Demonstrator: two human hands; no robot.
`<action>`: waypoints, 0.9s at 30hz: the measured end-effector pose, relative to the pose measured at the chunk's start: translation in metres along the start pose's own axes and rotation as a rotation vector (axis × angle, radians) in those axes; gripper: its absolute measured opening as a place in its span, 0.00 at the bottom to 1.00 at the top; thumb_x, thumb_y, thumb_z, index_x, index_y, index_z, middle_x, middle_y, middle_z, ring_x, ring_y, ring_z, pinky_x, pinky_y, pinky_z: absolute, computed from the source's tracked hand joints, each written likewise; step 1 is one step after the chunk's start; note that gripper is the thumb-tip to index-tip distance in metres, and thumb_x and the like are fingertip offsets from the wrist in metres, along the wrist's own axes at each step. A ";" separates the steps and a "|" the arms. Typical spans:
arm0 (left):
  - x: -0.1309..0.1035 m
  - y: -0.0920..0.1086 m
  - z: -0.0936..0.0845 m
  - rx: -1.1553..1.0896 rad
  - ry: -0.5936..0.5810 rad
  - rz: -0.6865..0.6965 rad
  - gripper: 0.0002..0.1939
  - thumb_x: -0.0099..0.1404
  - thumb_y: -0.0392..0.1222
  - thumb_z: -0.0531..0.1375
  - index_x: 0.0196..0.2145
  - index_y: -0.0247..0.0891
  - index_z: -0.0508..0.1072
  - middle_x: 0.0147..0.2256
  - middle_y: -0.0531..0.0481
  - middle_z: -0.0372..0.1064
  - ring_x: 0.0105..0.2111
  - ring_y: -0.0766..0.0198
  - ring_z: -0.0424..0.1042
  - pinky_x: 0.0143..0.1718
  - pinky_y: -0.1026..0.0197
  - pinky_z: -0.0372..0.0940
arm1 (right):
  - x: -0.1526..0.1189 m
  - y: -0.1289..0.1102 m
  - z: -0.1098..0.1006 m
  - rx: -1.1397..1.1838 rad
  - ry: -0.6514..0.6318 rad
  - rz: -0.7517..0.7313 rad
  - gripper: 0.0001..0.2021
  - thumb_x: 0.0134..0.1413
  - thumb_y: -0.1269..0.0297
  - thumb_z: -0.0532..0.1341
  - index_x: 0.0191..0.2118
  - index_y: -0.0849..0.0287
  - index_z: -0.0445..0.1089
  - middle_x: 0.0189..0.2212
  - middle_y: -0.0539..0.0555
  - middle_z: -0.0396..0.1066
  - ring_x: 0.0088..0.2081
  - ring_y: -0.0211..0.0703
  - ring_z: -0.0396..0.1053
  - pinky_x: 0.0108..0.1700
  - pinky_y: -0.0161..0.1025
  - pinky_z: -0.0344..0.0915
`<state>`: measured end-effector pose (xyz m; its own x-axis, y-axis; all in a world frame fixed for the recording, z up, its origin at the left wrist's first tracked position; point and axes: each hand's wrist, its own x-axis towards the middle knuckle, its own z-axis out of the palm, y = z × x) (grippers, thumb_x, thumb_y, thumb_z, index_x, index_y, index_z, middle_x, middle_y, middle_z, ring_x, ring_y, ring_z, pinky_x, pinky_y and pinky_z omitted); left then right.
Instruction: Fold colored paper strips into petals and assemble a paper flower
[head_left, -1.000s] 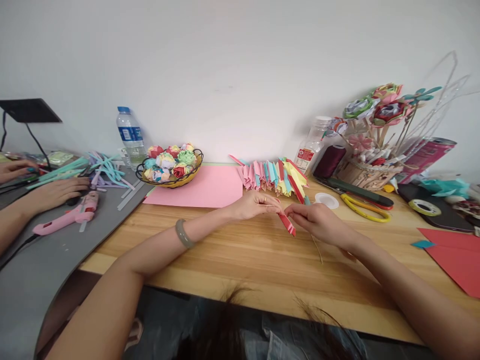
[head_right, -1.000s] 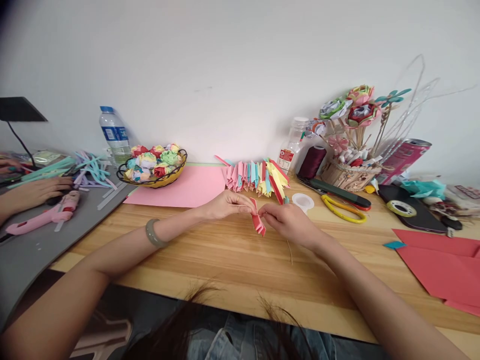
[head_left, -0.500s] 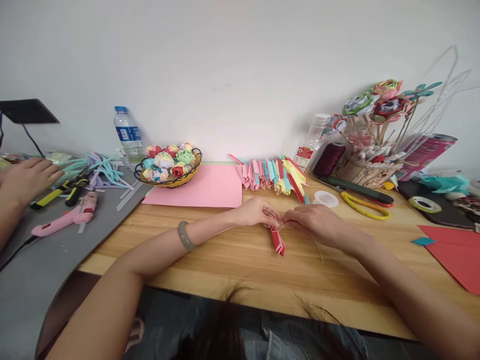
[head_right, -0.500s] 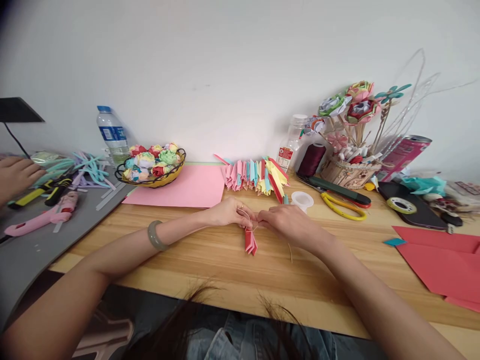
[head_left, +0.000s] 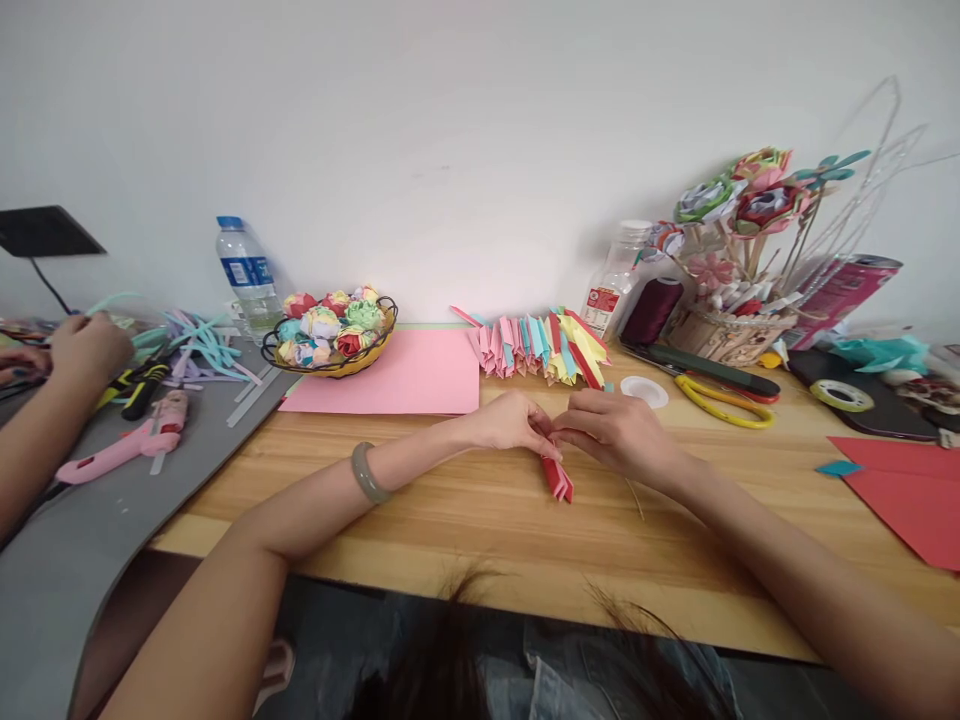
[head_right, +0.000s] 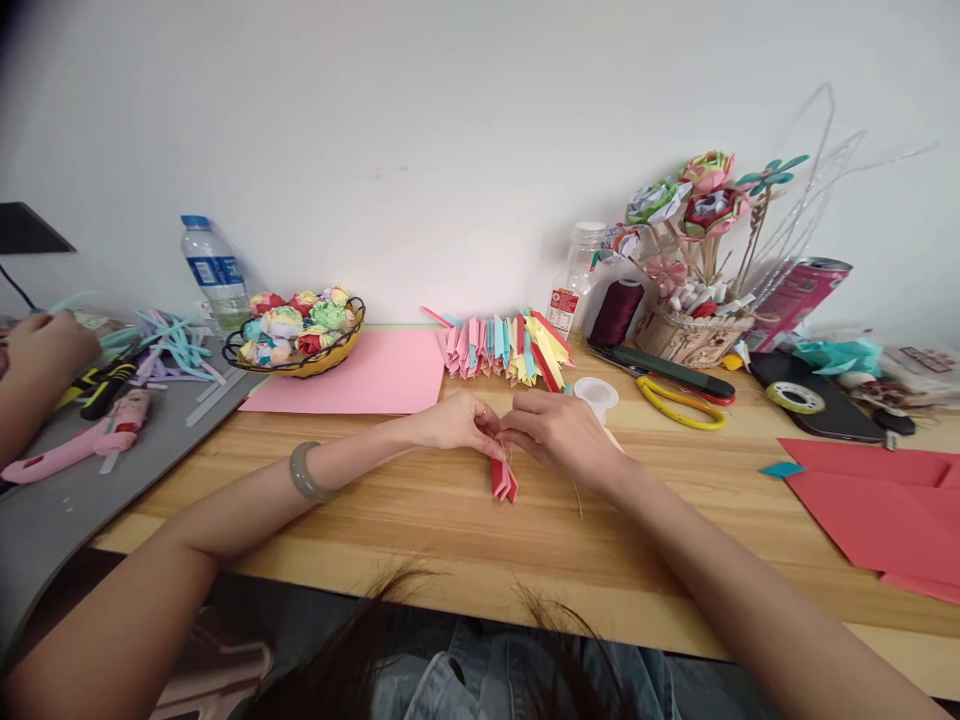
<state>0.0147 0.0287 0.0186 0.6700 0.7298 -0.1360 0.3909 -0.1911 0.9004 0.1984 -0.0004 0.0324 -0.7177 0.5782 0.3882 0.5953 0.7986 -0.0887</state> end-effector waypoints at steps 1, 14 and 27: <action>0.000 0.000 0.001 0.000 0.008 -0.017 0.13 0.43 0.42 0.66 0.27 0.31 0.75 0.25 0.51 0.72 0.28 0.66 0.68 0.31 0.66 0.60 | -0.001 0.000 0.001 0.032 -0.021 0.039 0.14 0.59 0.60 0.50 0.32 0.57 0.71 0.24 0.52 0.66 0.26 0.37 0.62 0.27 0.34 0.51; 0.000 -0.006 0.002 -0.114 0.016 0.033 0.08 0.44 0.35 0.66 0.22 0.31 0.69 0.22 0.54 0.67 0.24 0.71 0.65 0.29 0.67 0.59 | 0.002 -0.002 -0.004 0.316 -0.300 0.328 0.10 0.51 0.62 0.54 0.31 0.58 0.71 0.25 0.51 0.70 0.25 0.37 0.63 0.26 0.33 0.53; 0.000 -0.006 0.003 -0.115 0.045 0.055 0.07 0.45 0.30 0.63 0.21 0.31 0.66 0.23 0.55 0.65 0.25 0.72 0.65 0.29 0.67 0.60 | 0.003 -0.006 -0.017 0.670 -0.380 0.149 0.09 0.52 0.64 0.55 0.29 0.60 0.71 0.32 0.53 0.69 0.33 0.39 0.67 0.37 0.36 0.62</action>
<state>0.0142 0.0276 0.0124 0.6584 0.7495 -0.0682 0.2776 -0.1576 0.9477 0.1989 -0.0065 0.0497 -0.7940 0.6079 -0.0013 0.4371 0.5693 -0.6963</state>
